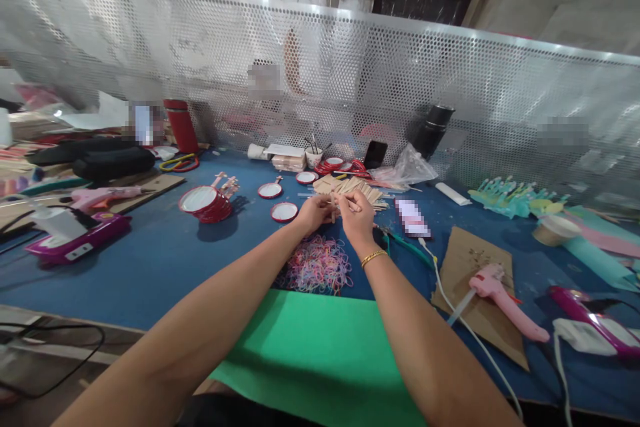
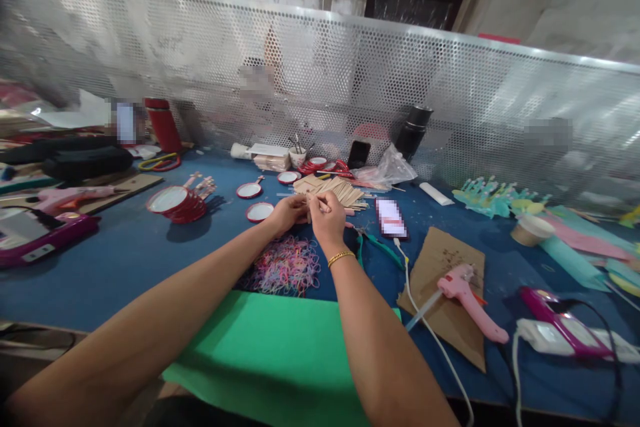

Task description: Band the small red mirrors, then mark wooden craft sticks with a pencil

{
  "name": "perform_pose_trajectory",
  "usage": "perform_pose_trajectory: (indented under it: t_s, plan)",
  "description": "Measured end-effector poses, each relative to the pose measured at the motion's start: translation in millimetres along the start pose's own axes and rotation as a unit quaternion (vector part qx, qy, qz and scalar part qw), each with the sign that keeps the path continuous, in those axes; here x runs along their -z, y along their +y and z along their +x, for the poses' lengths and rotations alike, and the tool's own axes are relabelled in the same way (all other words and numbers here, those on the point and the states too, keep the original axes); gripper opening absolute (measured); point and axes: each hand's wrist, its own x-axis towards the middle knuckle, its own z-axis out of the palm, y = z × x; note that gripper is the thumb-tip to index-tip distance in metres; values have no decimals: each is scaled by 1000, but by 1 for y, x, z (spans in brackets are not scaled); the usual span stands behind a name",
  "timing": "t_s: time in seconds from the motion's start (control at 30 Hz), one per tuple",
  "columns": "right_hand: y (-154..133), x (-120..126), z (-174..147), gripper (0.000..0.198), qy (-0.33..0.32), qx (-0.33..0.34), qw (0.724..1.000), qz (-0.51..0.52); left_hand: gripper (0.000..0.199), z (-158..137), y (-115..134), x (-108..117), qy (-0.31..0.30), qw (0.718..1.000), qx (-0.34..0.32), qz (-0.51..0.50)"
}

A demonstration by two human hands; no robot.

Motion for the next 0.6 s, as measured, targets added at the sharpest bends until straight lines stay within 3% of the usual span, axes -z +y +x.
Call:
perform_pose_trajectory:
  t_s: [0.6]
  plan:
    - [-2, 2, 0, 18, 15, 9, 1000, -4, 16, -2, 2, -1, -9, 1000, -2, -11]
